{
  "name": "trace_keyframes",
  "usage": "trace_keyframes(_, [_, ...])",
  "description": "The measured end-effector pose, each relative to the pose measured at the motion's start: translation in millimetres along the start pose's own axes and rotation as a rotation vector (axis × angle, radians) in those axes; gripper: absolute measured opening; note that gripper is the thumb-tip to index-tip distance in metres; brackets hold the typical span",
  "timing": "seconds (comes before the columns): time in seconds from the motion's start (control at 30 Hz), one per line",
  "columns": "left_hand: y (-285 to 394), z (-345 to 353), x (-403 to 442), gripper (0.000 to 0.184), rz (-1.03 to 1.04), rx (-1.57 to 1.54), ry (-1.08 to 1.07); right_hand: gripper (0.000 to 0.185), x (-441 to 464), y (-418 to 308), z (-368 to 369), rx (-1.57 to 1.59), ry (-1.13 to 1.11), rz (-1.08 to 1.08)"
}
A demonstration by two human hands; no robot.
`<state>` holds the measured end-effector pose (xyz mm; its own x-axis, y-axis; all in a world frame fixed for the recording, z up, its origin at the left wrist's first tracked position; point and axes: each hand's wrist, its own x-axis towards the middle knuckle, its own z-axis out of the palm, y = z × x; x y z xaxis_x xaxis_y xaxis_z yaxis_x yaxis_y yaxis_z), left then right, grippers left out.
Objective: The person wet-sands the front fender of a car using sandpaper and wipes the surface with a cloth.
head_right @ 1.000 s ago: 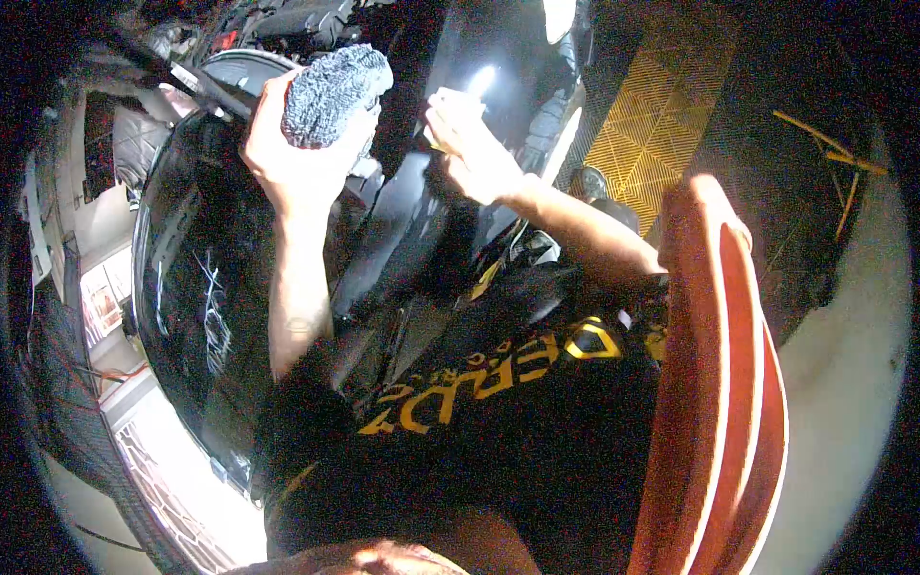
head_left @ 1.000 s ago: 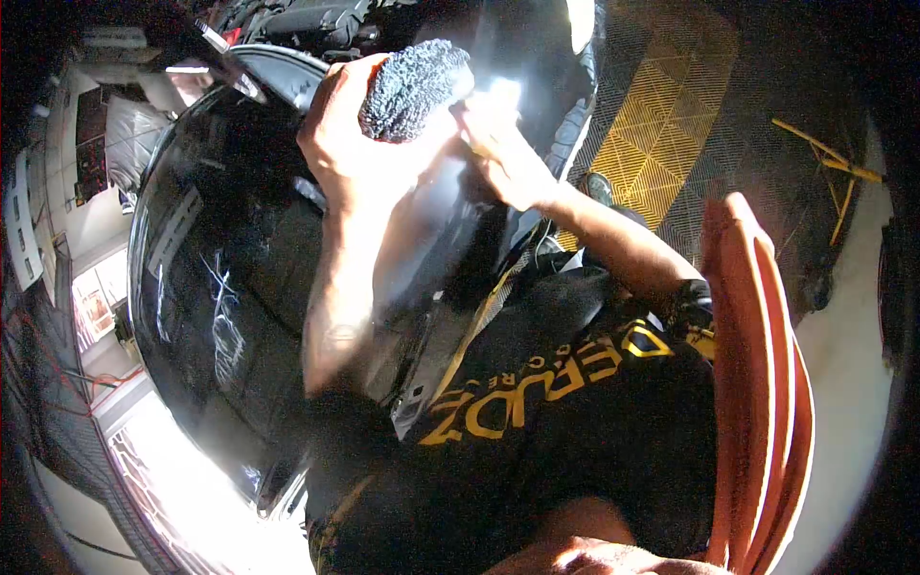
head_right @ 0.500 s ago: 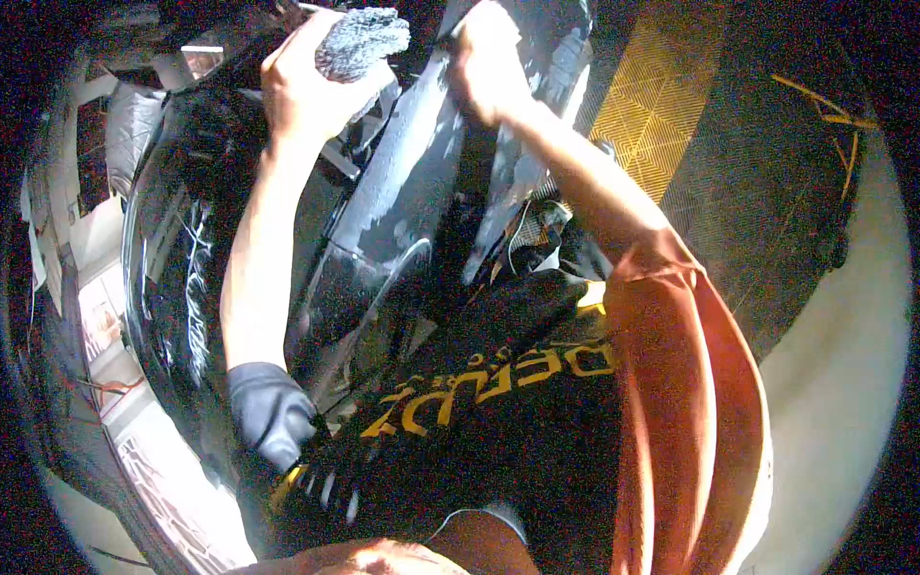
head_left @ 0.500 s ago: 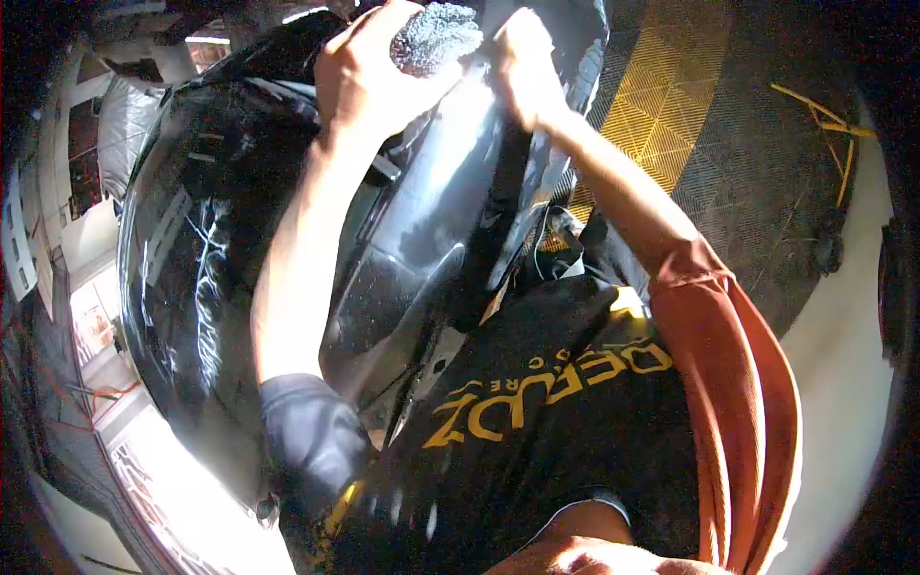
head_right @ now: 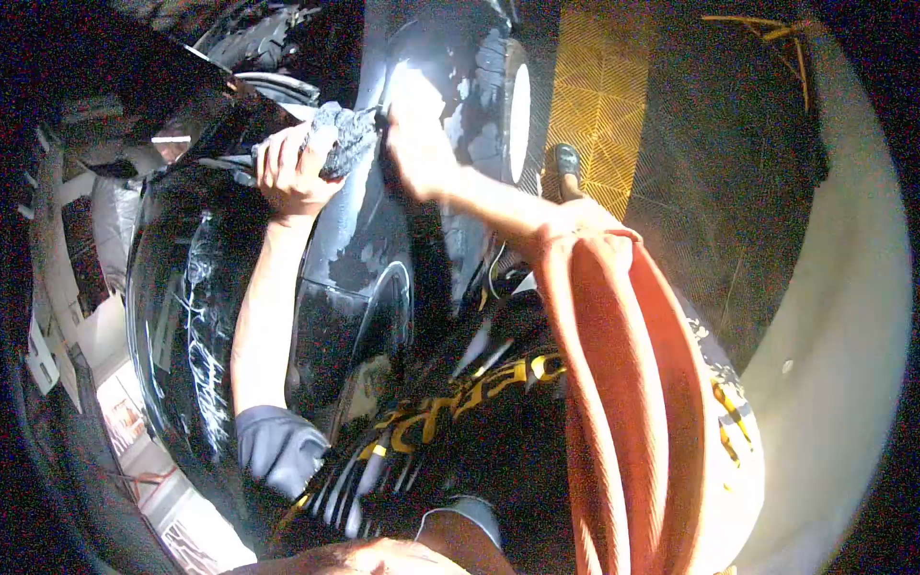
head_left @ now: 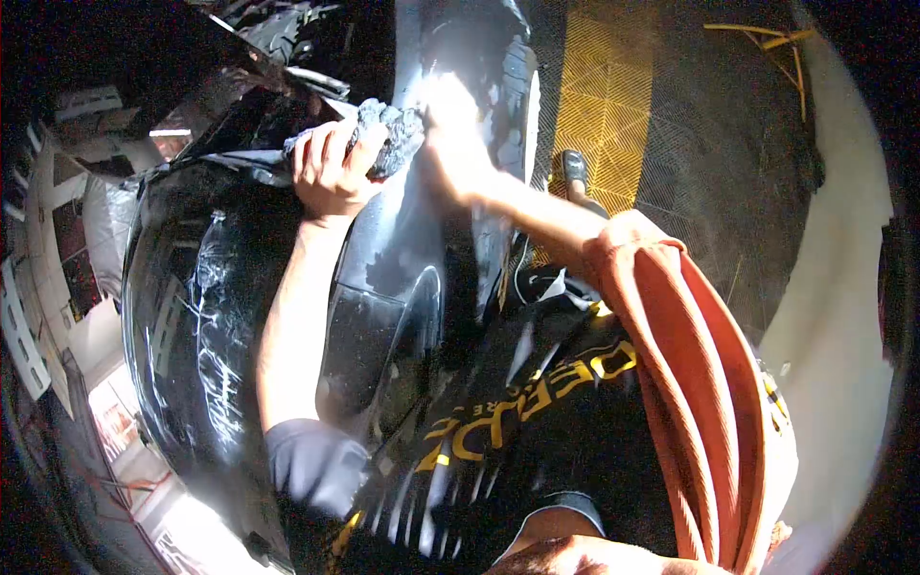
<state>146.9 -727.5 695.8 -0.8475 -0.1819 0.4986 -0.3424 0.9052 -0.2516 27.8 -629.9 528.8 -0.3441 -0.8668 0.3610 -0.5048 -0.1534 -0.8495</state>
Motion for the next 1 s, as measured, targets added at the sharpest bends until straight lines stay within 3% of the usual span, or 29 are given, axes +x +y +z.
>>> trace_keyframes(0.07, [-2, 4, -8, 0.037, 0.01, 0.058, -0.037, 0.057, -59, -46, 9, 0.159, -0.025, 0.018])
trace_keyframes(0.1, [-1, 3, -6, 0.036, 0.005, 0.057, -0.045, 0.063, -62, -42, 13, 0.16, -0.183, 0.02])
trace_keyframes(0.17, [2, 3, -4, 0.033, -0.007, 0.041, -0.029, 0.07, -62, -32, -1, -0.036, -0.255, -0.03])
trace_keyframes(0.2, [3, 2, -3, 0.034, -0.009, 0.038, -0.03, 0.07, -31, -10, -8, 0.057, -0.064, -0.116])
trace_keyframes(0.23, [3, 2, -2, 0.034, -0.001, 0.043, -0.031, 0.067, 9, 23, 8, -0.095, -0.043, 0.069])
trace_keyframes(0.27, [3, 3, -1, 0.035, 0.002, 0.042, -0.026, 0.057, 51, 28, -22, 0.121, 0.032, 0.168])
trace_keyframes(0.33, [5, 1, -3, 0.036, 0.008, 0.04, -0.032, 0.044, 79, 31, -13, -0.064, 0.326, 0.077])
trace_keyframes(0.4, [4, 0, 0, 0.039, -0.005, 0.042, -0.053, 0.042, 23, -17, -27, 0.05, 0.0, 0.144])
trace_keyframes(0.43, [4, 1, -2, 0.039, -0.006, 0.05, -0.059, 0.046, -15, -43, -16, 0.09, 0.081, 0.065])
trace_keyframes(0.5, [5, 0, -1, 0.04, -0.011, 0.038, -0.064, 0.053, -67, -40, -6, 0.352, -0.134, -0.09])
trace_keyframes(0.53, [5, -1, -1, 0.041, -0.013, 0.043, -0.079, 0.056, -73, -39, -12, 0.378, -0.135, -0.191])
trace_keyframes(0.67, [5, 1, -1, 0.04, 0.002, 0.054, -0.052, 0.061, 72, 58, -16, 0.048, 0.062, 0.179])
trace_keyframes(0.73, [6, -2, -3, 0.039, 0.005, 0.051, -0.066, 0.06, 88, 54, -27, -0.032, 0.182, 0.143])
trace_keyframes(0.8, [5, 0, -1, 0.039, -0.005, 0.058, -0.064, 0.052, 46, 8, -39, 0.031, 0.013, 0.147])
trace_keyframes(0.9, [6, -1, 1, 0.038, 0.003, 0.047, -0.087, 0.037, -36, -40, -35, 0.257, 0.101, -0.157])
trace_keyframes(0.93, [6, -2, 3, 0.039, 0.008, 0.045, -0.087, 0.056, -44, -33, -38, 0.442, 0.093, -0.201])
trace_keyframes(0.97, [6, -4, 5, 0.041, 0.03, 0.044, -0.114, 0.057, -23, -10, -26, 0.317, -0.012, -0.04])
trace_keyframes(1.0, [6, -9, 8, 0.041, 0.041, 0.044, -0.119, 0.053, 12, 23, -18, 0.153, 0.09, -0.042])
